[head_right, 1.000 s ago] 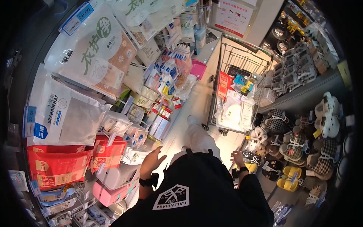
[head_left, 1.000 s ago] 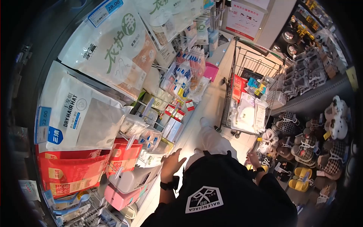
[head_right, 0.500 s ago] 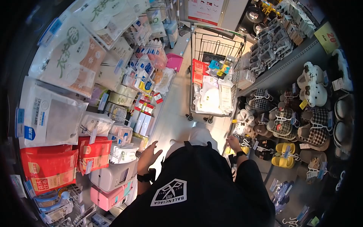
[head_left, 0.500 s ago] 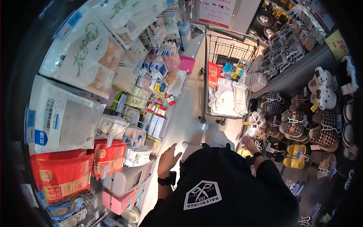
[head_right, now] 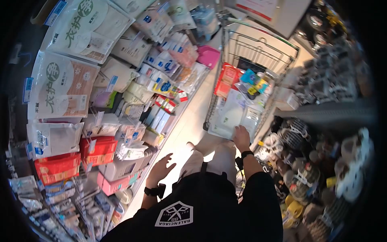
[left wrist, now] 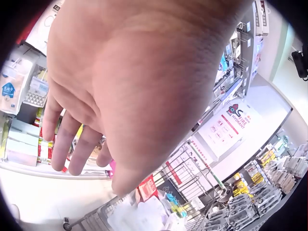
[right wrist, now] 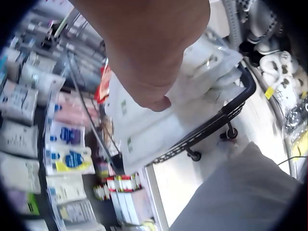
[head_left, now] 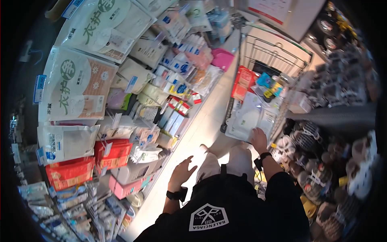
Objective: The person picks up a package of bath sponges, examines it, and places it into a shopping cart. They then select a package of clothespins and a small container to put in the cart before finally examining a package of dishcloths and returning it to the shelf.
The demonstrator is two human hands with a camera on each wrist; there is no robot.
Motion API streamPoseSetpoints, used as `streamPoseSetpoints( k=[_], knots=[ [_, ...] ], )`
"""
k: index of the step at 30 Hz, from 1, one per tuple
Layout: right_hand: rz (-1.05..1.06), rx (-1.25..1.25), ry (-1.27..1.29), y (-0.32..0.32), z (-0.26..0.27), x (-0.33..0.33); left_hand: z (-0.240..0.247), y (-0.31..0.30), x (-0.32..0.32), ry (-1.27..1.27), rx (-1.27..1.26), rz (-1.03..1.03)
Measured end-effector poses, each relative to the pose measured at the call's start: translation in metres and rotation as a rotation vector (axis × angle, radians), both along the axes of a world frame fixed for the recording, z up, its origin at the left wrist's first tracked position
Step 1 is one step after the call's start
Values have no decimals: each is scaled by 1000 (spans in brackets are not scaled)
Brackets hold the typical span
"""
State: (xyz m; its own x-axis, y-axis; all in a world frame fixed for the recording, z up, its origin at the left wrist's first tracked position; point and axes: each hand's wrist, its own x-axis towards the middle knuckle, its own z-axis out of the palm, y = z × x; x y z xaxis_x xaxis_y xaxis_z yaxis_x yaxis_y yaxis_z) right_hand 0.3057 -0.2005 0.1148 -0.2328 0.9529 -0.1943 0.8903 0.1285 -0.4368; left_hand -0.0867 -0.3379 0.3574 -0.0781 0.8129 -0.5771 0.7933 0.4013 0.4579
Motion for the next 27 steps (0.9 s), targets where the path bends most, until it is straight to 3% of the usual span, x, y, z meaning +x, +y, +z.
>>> streamPoseSetpoints(
  k=[2,4,9,12,14,16,20,22,25,27],
  knots=[
    [144,-21,-52,17,-8,-16,5,6,30,-38,-6,21],
    [90,139,-111,22,-31,-26,-6,-4,47,-81,-79,55],
    [83,124,-219,36,-56,-30,5,-16,75,19,-227,82],
    [73,-20,-139,48,-52,-23,-1,-32,78,18,-225,150],
    [88,134,-84,49,-59,-13,-3,-38,80,31,-201,135],
    [164,124,54,56,-56,-6,0,-37,82,6,-185,156],
    [152,194,77,65,-41,-10,2,-45,80,-64,-160,218],
    [105,77,25,70,-28,-19,-2,-58,77,-80,-101,196],
    [89,262,143,75,-7,-35,-8,-77,70,-90,-78,189],
    [42,257,143,80,15,-51,-11,-83,66,-109,-61,187]
  ],
)
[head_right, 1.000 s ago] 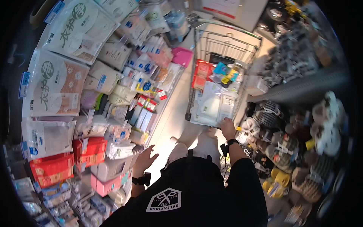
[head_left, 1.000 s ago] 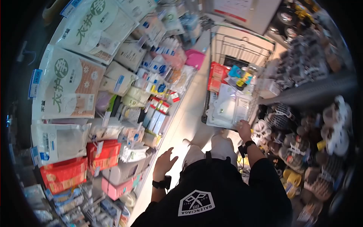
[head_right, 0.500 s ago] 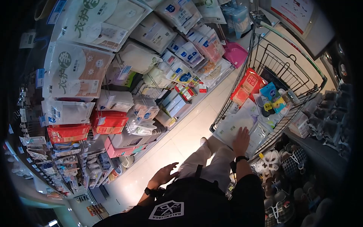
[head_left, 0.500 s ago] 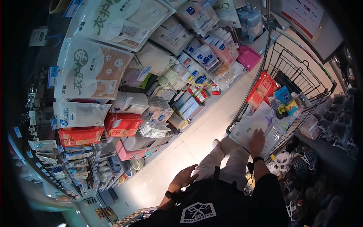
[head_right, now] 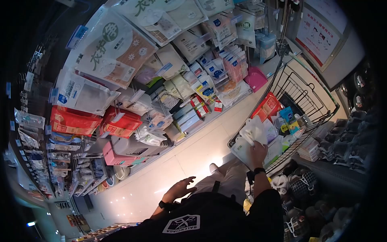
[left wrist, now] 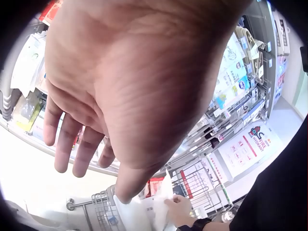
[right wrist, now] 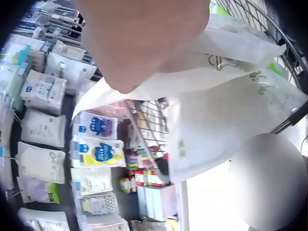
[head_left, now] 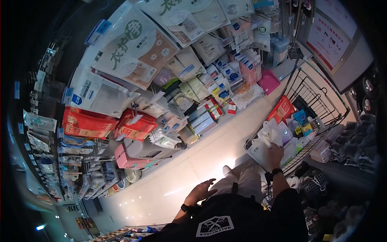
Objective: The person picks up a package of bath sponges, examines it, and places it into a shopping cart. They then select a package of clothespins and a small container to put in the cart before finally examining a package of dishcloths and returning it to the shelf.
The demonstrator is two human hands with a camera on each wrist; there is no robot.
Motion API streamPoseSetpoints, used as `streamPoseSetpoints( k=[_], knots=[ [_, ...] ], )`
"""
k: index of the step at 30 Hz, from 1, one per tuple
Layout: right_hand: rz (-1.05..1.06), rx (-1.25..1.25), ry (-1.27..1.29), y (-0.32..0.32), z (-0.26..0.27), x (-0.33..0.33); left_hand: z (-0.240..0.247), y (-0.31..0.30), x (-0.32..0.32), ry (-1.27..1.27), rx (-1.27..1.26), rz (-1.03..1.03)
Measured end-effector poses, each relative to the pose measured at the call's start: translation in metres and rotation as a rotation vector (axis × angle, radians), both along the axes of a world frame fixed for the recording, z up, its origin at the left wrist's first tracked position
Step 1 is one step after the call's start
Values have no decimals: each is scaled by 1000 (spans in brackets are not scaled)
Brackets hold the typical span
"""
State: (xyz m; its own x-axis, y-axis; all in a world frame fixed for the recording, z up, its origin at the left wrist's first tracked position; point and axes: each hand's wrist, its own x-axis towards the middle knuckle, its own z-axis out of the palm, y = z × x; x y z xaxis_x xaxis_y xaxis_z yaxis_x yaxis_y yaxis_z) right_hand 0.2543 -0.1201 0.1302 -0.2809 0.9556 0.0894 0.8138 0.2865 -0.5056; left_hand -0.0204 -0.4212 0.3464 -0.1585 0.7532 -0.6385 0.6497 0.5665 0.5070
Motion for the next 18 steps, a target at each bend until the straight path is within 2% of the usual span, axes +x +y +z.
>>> streamPoseSetpoints(
  k=[2,4,5,7,8,9,10,11,12,13,14,15,17,18],
  knots=[
    [-47,-12,1,1,28,-17,0,-8,-3,-111,-48,86],
    [-159,-62,512,0,54,-35,-3,-12,-8,-104,26,44],
    [-155,-52,499,-2,67,-42,-4,-16,-10,-93,65,24],
    [-309,-198,998,-2,103,-53,11,-12,-12,-94,122,37],
    [-352,-298,1098,-6,143,-55,13,-10,-15,-142,192,61],
    [-358,-277,1090,-12,178,-56,14,-8,-18,-191,267,81],
    [-319,-358,1300,-17,210,-56,9,-8,-21,-196,323,92],
    [-275,-441,1508,-21,230,-54,24,-2,-20,-262,378,140],
    [-131,-498,1670,-24,238,-49,24,3,-21,-372,419,210],
    [-135,-479,1664,-31,255,-48,25,8,-22,-481,454,283],
    [-72,-571,1758,-39,272,-50,26,15,-24,-658,483,330],
    [-1,-665,1853,-45,287,-54,36,25,-25,-666,491,318],
    [24,-722,1878,-61,303,-60,63,38,-24,-1456,543,560],
    [49,-791,1902,-68,307,-62,68,44,-25,-1608,610,491]
  ],
)
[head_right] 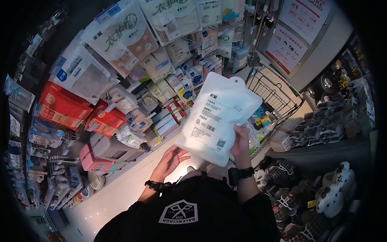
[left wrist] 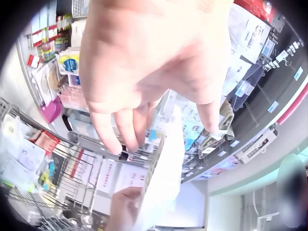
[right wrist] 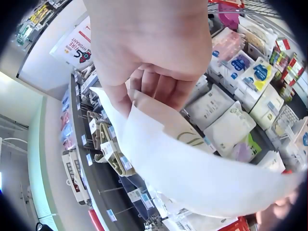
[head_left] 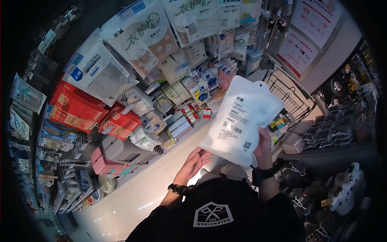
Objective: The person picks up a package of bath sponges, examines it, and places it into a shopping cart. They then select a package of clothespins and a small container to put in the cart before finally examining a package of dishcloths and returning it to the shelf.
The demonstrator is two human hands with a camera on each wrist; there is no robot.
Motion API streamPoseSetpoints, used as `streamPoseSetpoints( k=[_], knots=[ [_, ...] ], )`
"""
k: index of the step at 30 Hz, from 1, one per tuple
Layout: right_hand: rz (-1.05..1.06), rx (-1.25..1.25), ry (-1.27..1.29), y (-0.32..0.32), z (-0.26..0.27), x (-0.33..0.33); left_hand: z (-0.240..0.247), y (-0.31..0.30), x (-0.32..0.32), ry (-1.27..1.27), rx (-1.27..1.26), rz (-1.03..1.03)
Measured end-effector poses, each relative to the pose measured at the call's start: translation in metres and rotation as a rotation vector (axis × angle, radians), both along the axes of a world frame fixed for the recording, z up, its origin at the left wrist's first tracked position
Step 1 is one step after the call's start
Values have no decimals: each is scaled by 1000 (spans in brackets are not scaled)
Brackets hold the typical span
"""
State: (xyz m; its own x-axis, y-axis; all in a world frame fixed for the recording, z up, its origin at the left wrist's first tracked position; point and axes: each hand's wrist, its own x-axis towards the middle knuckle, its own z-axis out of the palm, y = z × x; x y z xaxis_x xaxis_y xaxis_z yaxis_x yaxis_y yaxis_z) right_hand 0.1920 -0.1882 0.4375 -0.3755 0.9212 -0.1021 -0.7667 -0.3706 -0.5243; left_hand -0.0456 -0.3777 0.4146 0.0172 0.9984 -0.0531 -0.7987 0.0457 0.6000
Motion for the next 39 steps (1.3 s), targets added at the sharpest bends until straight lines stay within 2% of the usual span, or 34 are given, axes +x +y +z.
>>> streamPoseSetpoints(
  k=[3,4,5,10,11,13,20,22,23,25,26,27,29,31,33,35,36,37,39],
  knots=[
    [88,47,-29,-14,-1,-7,26,10,-1,90,-58,48],
    [144,102,-61,-15,-7,-8,37,12,0,194,-152,52],
    [137,105,-63,-17,-10,-7,40,11,0,193,-148,45],
    [162,96,-148,-36,1,-15,47,-2,1,531,-172,132],
    [159,96,-148,-39,3,-14,48,-3,2,531,-170,130],
    [302,213,-320,-46,7,-14,50,-6,3,631,-148,199],
    [255,214,-433,-56,20,-22,58,-3,8,704,-130,293],
    [108,263,-533,-58,26,-26,61,3,12,1358,2,569],
    [105,295,-536,-58,29,-28,67,7,12,1347,23,595],
    [28,349,-686,-64,31,-34,77,7,15,1639,146,415],
    [31,378,-691,-68,31,-35,74,8,18,1523,172,374],
    [77,426,-735,-73,31,-37,75,10,22,1515,179,401],
    [129,491,-786,-73,42,-44,78,11,28,1265,178,296],
    [170,881,-902,-80,66,-46,74,11,33,1175,187,303],
    [144,952,-890,-83,70,-47,82,10,40,761,172,260],
    [124,1165,-924,-84,75,-46,68,9,32,725,197,257],
    [63,1233,-1002,-89,84,-47,57,8,28,554,89,254],
    [71,1248,-1008,-90,84,-51,57,8,27,382,-17,248],
    [-45,1244,-986,-94,83,-56,59,8,25,290,-64,287]
  ],
)
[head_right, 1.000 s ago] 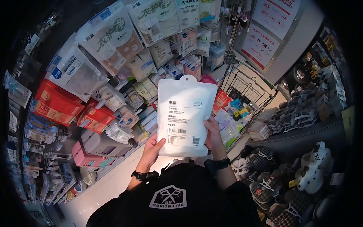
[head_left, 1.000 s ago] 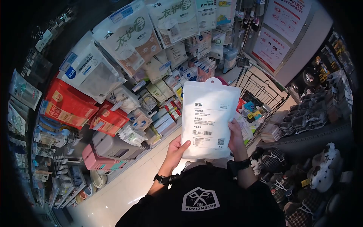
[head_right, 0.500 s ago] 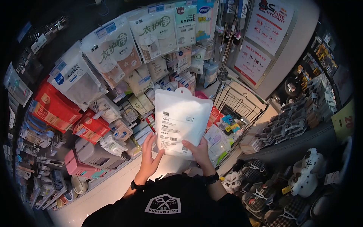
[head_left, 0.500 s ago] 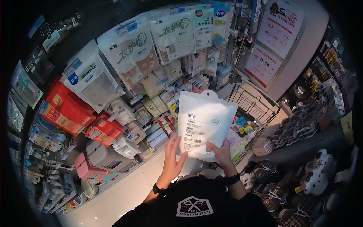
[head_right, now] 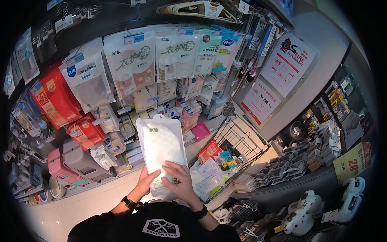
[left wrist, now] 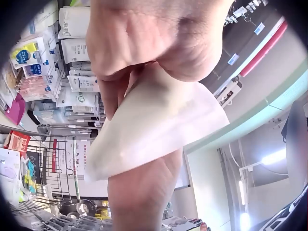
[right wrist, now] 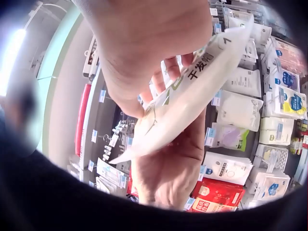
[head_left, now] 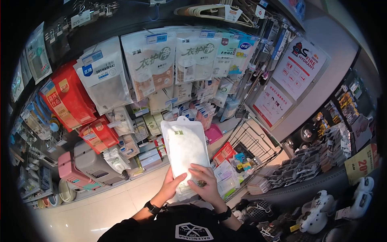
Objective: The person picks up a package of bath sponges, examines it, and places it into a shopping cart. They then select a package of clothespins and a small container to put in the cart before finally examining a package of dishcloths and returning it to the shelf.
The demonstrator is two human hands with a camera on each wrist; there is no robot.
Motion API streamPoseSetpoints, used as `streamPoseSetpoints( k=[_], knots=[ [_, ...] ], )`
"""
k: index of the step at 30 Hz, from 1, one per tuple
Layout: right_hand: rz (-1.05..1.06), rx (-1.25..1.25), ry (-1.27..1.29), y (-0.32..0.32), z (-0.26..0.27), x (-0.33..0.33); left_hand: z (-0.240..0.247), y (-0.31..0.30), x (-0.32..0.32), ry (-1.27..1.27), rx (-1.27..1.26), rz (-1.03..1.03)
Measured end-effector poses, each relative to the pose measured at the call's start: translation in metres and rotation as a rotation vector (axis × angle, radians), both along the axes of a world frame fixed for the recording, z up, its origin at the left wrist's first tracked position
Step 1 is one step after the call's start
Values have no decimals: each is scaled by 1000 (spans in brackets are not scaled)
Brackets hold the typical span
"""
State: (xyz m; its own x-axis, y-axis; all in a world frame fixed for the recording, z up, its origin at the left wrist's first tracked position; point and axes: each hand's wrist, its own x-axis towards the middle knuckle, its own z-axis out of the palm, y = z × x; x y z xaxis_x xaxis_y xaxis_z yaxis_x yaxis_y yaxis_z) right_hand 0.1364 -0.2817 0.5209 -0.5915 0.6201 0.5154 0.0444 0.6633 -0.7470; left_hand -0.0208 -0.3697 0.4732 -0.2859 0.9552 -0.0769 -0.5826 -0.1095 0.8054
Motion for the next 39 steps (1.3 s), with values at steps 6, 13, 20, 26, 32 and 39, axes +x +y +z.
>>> streamPoseSetpoints(
  k=[6,13,20,26,32,39],
  knots=[
    [-203,-45,19,11,-10,4,14,-11,-10,75,30,57],
    [37,-1015,444,22,-11,32,24,-30,-20,131,72,22],
    [94,-992,297,11,-1,38,27,-26,-20,366,36,-54],
    [26,-846,166,1,-9,29,8,-20,-16,623,-137,131],
    [29,-977,234,-4,-16,26,16,-14,-7,694,-149,375],
    [-32,-1120,367,0,-28,31,23,-17,-7,702,-122,315]
  ],
)
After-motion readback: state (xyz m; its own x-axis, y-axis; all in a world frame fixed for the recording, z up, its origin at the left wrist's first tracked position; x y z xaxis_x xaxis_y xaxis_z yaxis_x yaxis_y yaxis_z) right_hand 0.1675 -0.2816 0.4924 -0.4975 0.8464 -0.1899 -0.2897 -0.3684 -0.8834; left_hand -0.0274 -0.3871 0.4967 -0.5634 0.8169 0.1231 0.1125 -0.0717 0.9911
